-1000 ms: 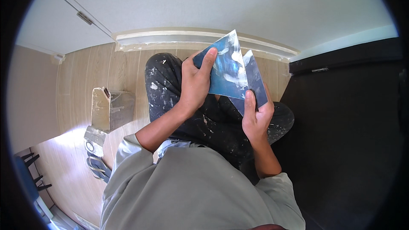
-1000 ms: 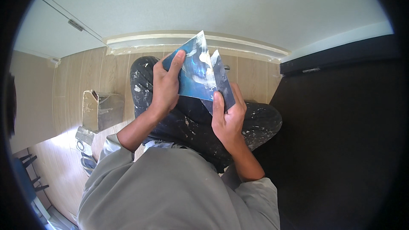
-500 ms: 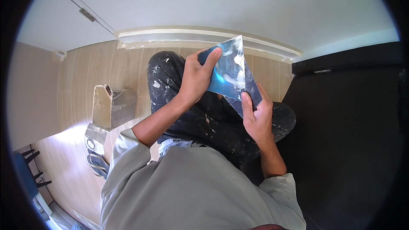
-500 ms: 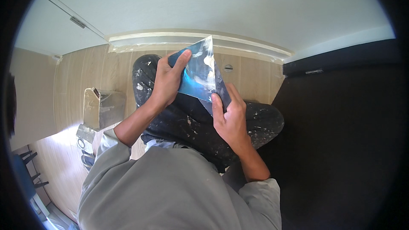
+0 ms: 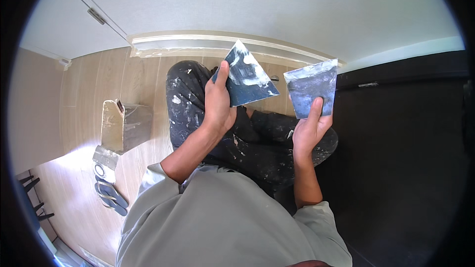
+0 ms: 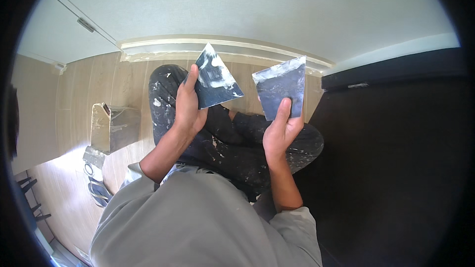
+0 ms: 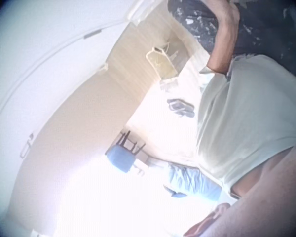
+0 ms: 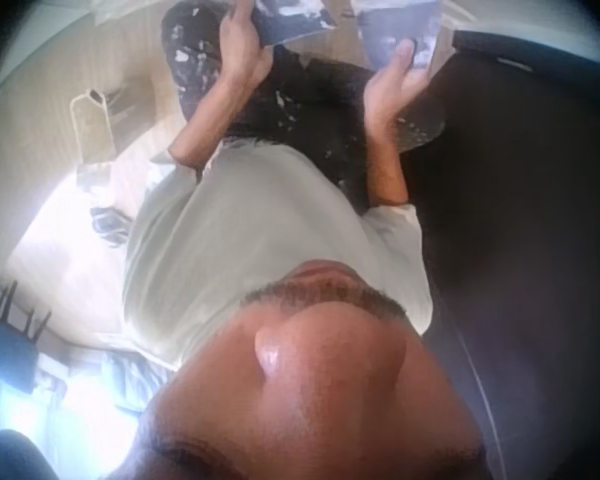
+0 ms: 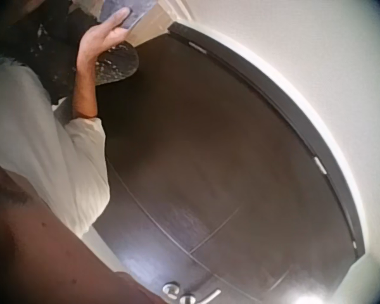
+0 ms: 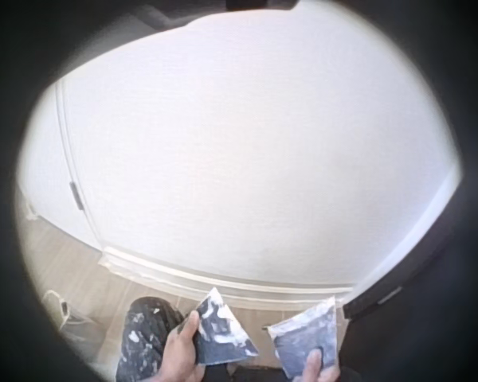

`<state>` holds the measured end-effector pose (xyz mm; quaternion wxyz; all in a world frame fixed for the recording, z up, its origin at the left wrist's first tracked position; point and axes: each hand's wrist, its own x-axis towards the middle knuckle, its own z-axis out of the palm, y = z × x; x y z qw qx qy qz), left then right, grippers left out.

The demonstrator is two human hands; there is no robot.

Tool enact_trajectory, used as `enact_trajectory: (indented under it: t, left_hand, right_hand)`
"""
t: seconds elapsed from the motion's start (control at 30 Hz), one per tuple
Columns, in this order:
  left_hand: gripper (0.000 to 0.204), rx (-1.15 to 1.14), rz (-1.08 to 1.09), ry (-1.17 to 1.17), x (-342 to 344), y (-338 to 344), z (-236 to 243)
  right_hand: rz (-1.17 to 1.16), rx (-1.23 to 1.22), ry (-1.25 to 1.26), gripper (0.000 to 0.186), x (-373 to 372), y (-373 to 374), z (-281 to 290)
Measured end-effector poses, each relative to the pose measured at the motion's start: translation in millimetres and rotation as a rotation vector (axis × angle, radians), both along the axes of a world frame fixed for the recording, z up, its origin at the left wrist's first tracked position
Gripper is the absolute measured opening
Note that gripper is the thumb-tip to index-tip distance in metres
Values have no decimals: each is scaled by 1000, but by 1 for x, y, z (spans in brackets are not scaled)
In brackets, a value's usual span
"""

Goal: The person sits on the floor and uses a putty knife to apply a white sealant along the base of a wall and the edge of a door frame. They repeatedly scoop the material from a container and smooth it into the corner and along the trim.

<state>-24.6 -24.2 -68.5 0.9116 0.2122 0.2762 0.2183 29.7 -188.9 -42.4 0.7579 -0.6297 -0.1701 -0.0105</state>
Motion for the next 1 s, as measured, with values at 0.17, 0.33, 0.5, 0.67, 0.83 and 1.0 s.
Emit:
enact_trajectory:
  t: [0.17, 0.33, 0.5, 0.67, 0.83, 1.0]
  left_hand:
    - [35, -30, 22, 11, 4, -13, -2]
    - [32, 90, 45, 71, 6, -12, -2]
    - [31, 155, 23, 90, 4, -8, 0]
    - [31, 206, 7, 63, 2, -7, -7]
    - [29, 169, 47, 86, 5, -11, -5]
    - [30, 222, 11, 81, 4, -19, 4]
  right_hand:
    - [-135, -73, -160, 28, -11, 7, 0]
    - [-53, 63, -166, 28, -24, 11, 2]
    - [22, 66, -118, 27, -29, 5, 0]
    - [-2, -83, -170, 22, -26, 4, 3]
    - [8, -148, -195, 20, -22, 8, 6]
    - [49, -243, -173, 23, -20, 12, 4]
